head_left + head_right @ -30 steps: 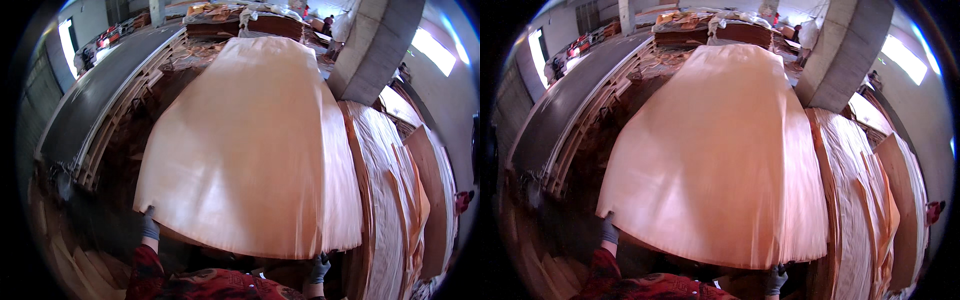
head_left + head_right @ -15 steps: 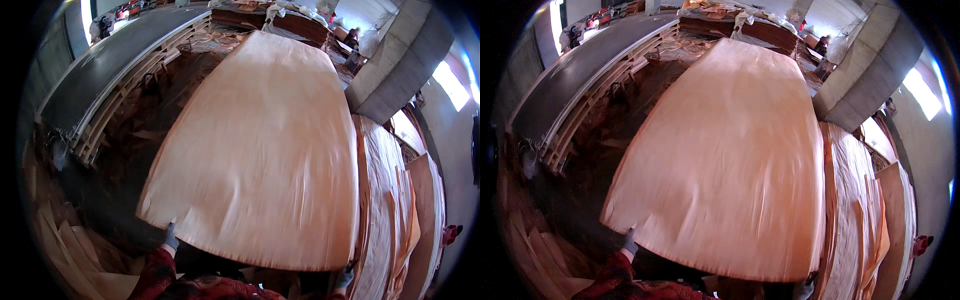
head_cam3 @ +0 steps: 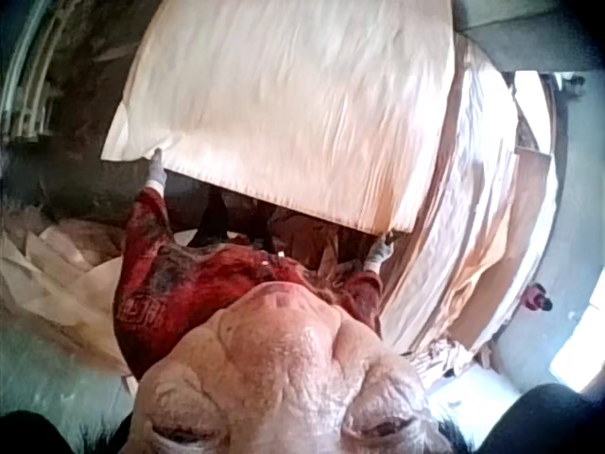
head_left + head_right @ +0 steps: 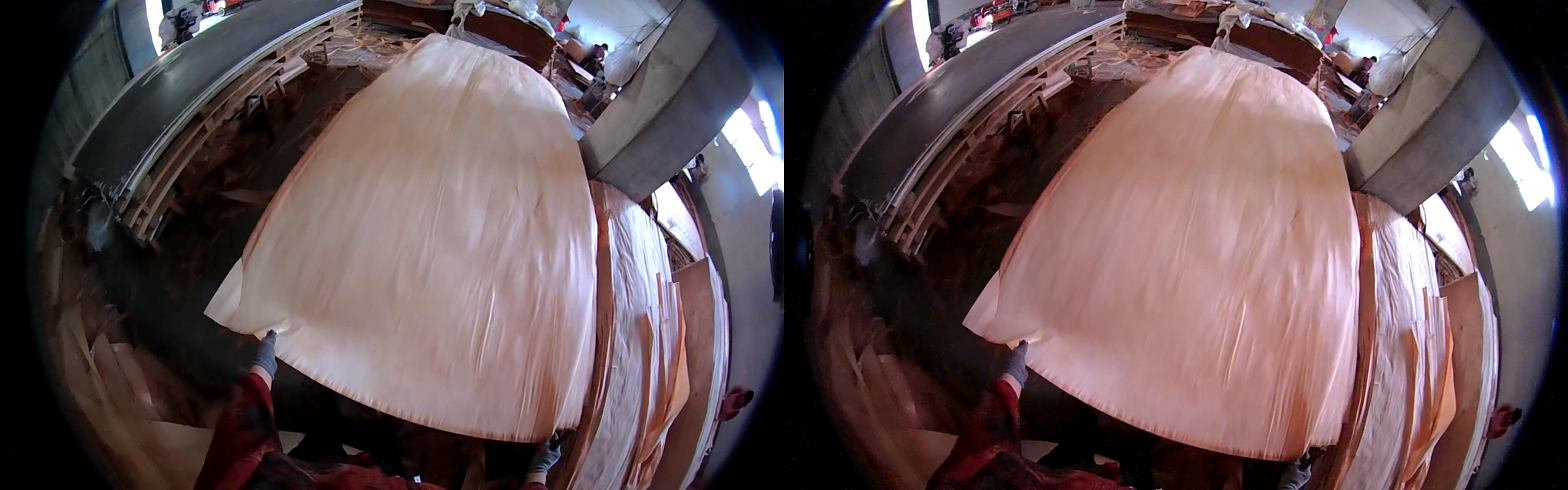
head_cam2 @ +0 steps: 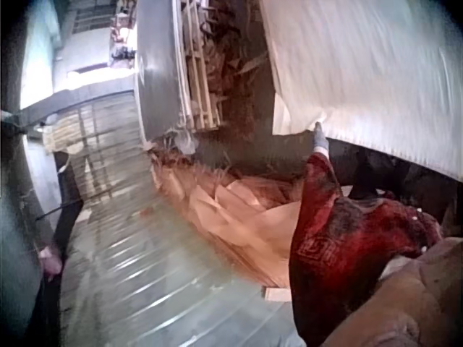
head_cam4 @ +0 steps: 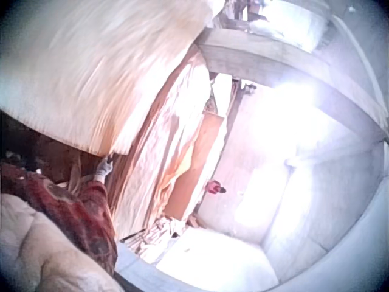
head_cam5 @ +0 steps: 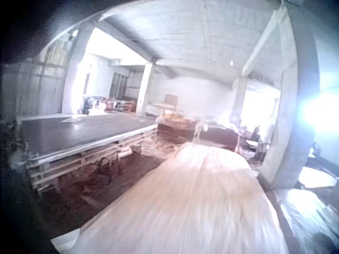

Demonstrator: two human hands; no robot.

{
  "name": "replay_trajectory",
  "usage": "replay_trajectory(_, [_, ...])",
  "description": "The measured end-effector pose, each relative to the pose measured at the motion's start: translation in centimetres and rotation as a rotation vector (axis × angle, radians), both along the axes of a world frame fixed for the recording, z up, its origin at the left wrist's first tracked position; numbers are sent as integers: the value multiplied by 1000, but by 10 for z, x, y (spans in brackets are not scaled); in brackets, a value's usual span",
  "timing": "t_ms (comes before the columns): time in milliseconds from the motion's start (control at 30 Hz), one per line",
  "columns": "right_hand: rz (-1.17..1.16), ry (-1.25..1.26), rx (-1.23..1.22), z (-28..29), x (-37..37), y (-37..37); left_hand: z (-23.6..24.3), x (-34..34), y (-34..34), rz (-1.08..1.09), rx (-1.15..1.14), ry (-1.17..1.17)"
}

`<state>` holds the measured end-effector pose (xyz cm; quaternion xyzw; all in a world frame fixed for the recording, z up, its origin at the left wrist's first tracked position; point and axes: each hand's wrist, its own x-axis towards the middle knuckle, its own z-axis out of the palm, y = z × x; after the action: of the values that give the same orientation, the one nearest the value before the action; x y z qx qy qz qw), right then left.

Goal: The person uses a utility knife to trim excess wood veneer from the edges of a large curved surface. They peel away the cut strips and clear debris from the workspace. The person then lifts and repositions a large sheet of veneer to continue the trimming process.

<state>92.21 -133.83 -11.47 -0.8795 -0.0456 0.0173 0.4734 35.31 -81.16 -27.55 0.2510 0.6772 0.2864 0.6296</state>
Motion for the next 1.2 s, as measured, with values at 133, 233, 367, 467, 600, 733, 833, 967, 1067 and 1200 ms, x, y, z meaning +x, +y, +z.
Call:
replay_trajectory(133, [-66, 89, -170, 15, -48, -21, -5, -6, -24, 30, -17, 20])
replay_trajectory(233, [-48, 32, -236, 35, -79, -19, -15, -4, -37, 122, -82, 25])
replay_trajectory(367, [-37, 49, -218, 31, -54, 14, -31, 18, -17, 122, 212, -96])
replay_trajectory(467, [-3, 72, -116, 8, -30, 29, -22, 49, 34, 202, 226, -48])
replay_trajectory(600, [11, 109, -70, -17, -24, 31, 69, 87, 70, 68, 468, 506])
replay_trajectory(733, [-17, 157, -61, -27, -28, 25, 214, 127, 17, -356, 472, 951])
replay_trajectory(833, [-49, 175, -42, -38, -23, 17, 284, 159, -41, -400, 725, 766])
replay_trajectory(967, [-59, 167, 107, -51, -6, 3, 306, 178, -93, -382, 1343, 637])
replay_trajectory(1067, [66, -105, 26, -34, 1, -3, 295, 163, -124, -376, 1196, 726])
replay_trajectory(1200, [-80, 186, -8, 13, -5, 3, 243, 141, -121, 142, 604, 197])
